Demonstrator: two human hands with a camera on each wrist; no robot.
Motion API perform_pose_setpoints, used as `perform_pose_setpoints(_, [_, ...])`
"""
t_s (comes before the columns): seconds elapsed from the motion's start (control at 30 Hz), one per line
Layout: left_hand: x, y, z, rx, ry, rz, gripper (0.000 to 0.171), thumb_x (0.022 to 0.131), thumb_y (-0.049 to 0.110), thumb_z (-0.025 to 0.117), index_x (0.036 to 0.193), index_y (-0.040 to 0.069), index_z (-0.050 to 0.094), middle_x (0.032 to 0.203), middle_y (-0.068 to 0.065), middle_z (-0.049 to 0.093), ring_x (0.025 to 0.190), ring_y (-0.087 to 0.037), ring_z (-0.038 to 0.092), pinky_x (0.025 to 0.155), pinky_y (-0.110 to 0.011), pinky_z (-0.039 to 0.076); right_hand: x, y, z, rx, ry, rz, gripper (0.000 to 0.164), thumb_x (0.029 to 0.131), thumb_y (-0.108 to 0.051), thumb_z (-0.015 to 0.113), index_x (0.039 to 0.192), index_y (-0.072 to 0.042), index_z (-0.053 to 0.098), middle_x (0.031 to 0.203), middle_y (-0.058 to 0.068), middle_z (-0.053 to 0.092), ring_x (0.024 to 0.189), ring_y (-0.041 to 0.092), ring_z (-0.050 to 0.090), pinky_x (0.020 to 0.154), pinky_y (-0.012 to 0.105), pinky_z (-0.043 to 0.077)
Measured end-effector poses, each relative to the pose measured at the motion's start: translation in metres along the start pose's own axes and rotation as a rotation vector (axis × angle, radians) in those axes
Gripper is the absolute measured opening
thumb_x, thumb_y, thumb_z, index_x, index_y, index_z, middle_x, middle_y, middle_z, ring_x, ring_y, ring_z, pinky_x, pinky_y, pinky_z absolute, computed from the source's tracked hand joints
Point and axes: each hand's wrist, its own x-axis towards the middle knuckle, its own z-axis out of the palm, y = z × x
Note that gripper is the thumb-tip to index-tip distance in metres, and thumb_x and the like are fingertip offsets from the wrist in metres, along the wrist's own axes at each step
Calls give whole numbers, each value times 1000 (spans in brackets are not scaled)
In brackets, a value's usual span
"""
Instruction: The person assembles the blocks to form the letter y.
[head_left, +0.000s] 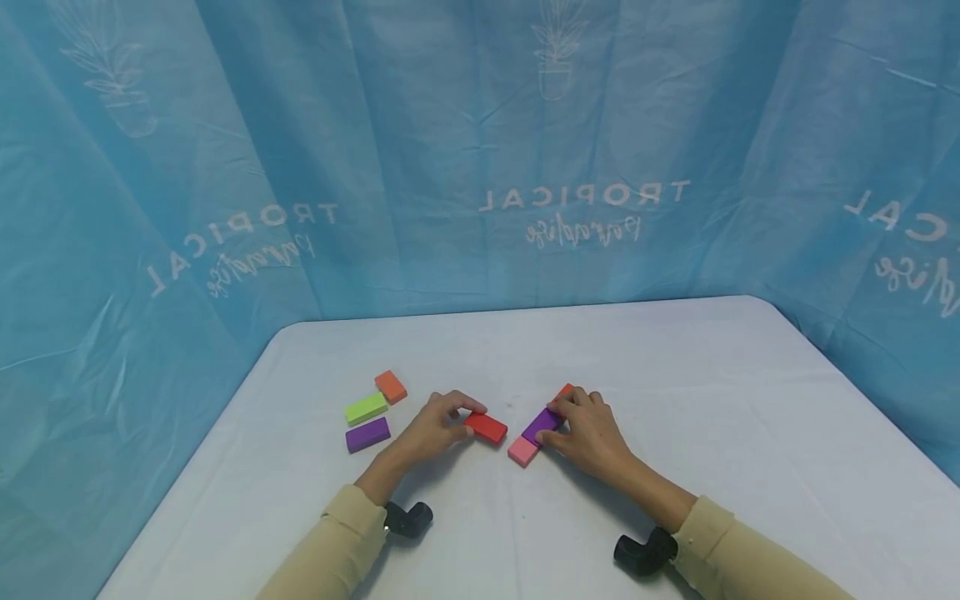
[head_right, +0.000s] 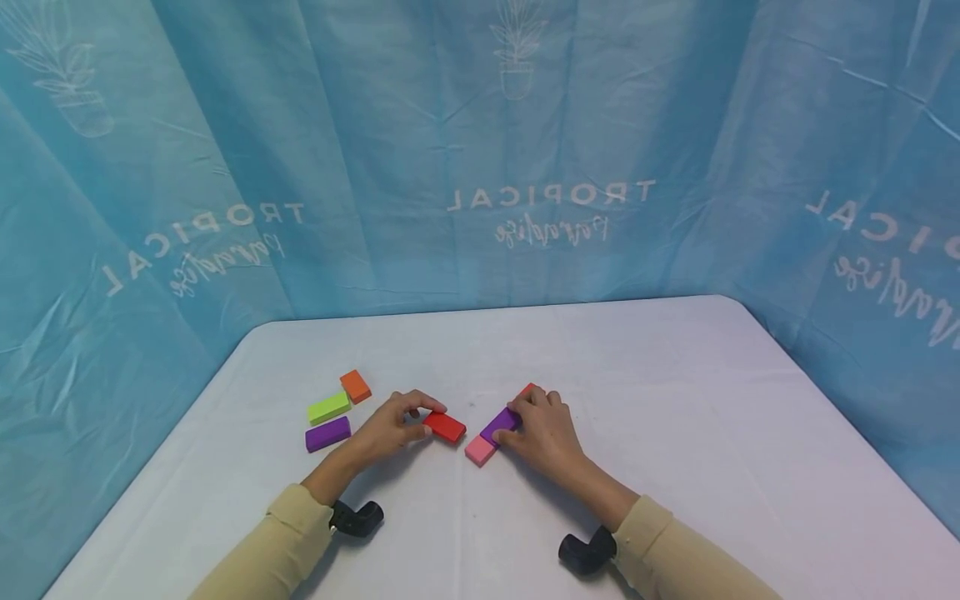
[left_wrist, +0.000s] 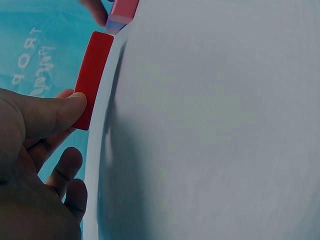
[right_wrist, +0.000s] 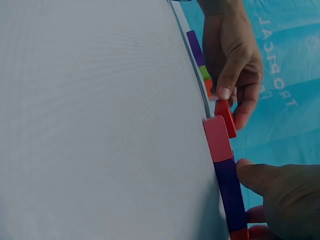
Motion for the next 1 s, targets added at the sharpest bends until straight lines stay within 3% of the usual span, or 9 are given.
perform_pose_setpoints(0.63, [6, 4, 9, 11, -80, -31, 34, 85, 4, 61, 110, 27, 65, 124, 0, 58, 120, -25, 43, 98, -54, 39, 1, -1, -1, -9, 0, -5, 47, 73, -34, 79, 111, -8, 69, 103, 8, 59, 94, 24, 49, 80, 39, 42])
perform_pose_setpoints(1.0, [7, 8, 12, 63, -78, -23, 35, 84, 4, 63, 111, 25, 65, 123, 0, 59, 118, -23, 43, 97, -53, 38, 0, -2, -1, -5, 0, 1, 48, 73, -34, 79, 112, -8, 69, 104, 8, 59, 94, 24, 49, 80, 39, 42])
